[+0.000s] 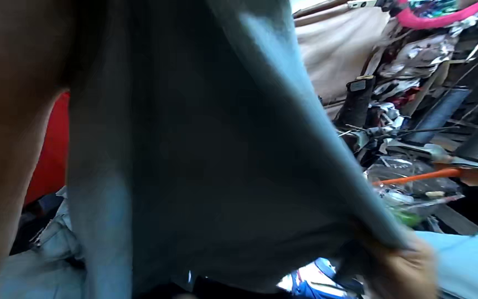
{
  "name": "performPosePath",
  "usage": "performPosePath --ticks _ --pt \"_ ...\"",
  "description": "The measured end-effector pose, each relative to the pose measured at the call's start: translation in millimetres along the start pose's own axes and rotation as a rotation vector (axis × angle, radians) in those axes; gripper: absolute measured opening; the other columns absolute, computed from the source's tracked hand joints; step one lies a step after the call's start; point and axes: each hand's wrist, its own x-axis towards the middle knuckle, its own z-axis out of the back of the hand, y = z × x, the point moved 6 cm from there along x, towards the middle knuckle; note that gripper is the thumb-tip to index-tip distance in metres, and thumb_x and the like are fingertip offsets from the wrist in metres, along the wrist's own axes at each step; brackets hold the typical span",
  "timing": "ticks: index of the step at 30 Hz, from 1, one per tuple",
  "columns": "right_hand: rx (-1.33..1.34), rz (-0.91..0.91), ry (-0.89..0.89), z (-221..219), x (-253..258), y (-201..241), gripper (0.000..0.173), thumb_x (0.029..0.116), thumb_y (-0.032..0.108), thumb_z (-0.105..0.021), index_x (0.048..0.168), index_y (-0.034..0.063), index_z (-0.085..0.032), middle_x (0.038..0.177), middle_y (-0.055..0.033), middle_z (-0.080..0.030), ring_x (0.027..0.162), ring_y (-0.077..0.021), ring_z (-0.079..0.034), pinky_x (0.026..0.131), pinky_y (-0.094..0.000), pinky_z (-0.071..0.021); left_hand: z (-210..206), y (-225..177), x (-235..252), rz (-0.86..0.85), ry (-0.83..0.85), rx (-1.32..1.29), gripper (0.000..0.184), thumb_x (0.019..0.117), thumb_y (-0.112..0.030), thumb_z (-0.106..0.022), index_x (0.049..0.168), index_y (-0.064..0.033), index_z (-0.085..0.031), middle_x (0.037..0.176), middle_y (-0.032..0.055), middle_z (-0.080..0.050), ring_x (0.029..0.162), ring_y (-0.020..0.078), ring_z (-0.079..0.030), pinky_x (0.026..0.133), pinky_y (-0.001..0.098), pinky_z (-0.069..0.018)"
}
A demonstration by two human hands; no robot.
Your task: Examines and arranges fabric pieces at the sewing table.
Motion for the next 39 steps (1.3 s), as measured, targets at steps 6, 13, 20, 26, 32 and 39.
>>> performPosePath --ticks 6,13,20,26,32,39 --pt "-0.348 0.157 -0.127 43.9 13.5 36.6 0.016 0.0899 0.006 -0.064 0.104 0.0134 -0.066 0.097 0.0187 -0.069 0.091 0.0096 -0.063 0.085 -0.0135 -0.0544 -56.3 -61.1 -29.7 -0.212 -0.138 -0.432 0.011 0.1024 -0.014 -0.059 0.11 -0.0076 -0.062 0.1 -0.0124 -0.067 0.093 -0.0056 -0.064 0.087 0.0183 -0.0553" --pt "-0.506 -0.39 0.037 -50.8 -33.4 -109.5 0.016 0.0854 0.002 -0.072 0.098 -0.0067 -0.07 0.087 -0.018 -0.069 0.082 -0.0269 -0.067 0.077 -0.0493 -0.0554 -184.8 75.4 -151.3 0.607 0.139 0.021 0.05 0.1017 -0.016 -0.059 0.145 0.0055 -0.048 0.145 0.033 -0.05 0.137 0.0521 -0.045 0.112 0.0701 -0.0317" --pt "-0.438 -0.093 0.447 -142.2 -150.7 -142.9 0.021 0.0966 0.017 -0.064 0.103 0.0012 -0.076 0.099 -0.011 -0.075 0.091 -0.0219 -0.074 0.084 -0.0401 -0.062 -292.6 -76.7 -399.2 1.567 0.599 -0.975 0.04 0.1134 -0.026 -0.034 0.127 0.0015 -0.058 0.111 0.012 -0.071 0.096 0.0209 -0.071 0.085 0.0384 -0.0582" --pt "-0.392 -0.002 0.469 -133.0 -212.2 -160.4 0.016 0.0948 0.019 -0.066 0.096 0.0088 -0.078 0.108 -0.0094 -0.075 0.102 -0.0223 -0.072 0.091 -0.0407 -0.0585 -316.4 -102.9 -483.2 1.761 0.387 -1.031 0.034 0.1092 -0.023 -0.049 0.133 -0.0004 -0.06 0.122 0.0141 -0.07 0.106 0.0232 -0.07 0.09 0.0402 -0.0573" --pt "-0.451 0.002 0.372 -123.2 -201.4 -162.7 0.011 0.0905 0.009 -0.068 0.094 0.0028 -0.076 0.105 -0.0134 -0.074 0.096 -0.0212 -0.073 0.086 -0.0325 -0.0602 -326.6 -105.3 -463.8 1.492 0.466 -0.738 0.024 0.0995 -0.016 -0.068 0.116 0.0009 -0.066 0.095 0.0088 -0.072 0.077 0.0126 -0.07 0.069 0.0285 -0.0581" --pt "-0.577 0.067 0.458 -161.3 -199.9 -169.6 0.021 0.0896 0.007 -0.068 0.108 0.006 -0.078 0.108 -0.013 -0.075 0.095 -0.0269 -0.074 0.081 -0.0433 -0.062 -331.8 -112.8 -435.7 0.871 0.684 -0.131 0.045 0.0948 -0.031 -0.067 0.129 -0.0021 -0.062 0.111 0.0145 -0.07 0.098 0.0283 -0.07 0.09 0.0462 -0.056"
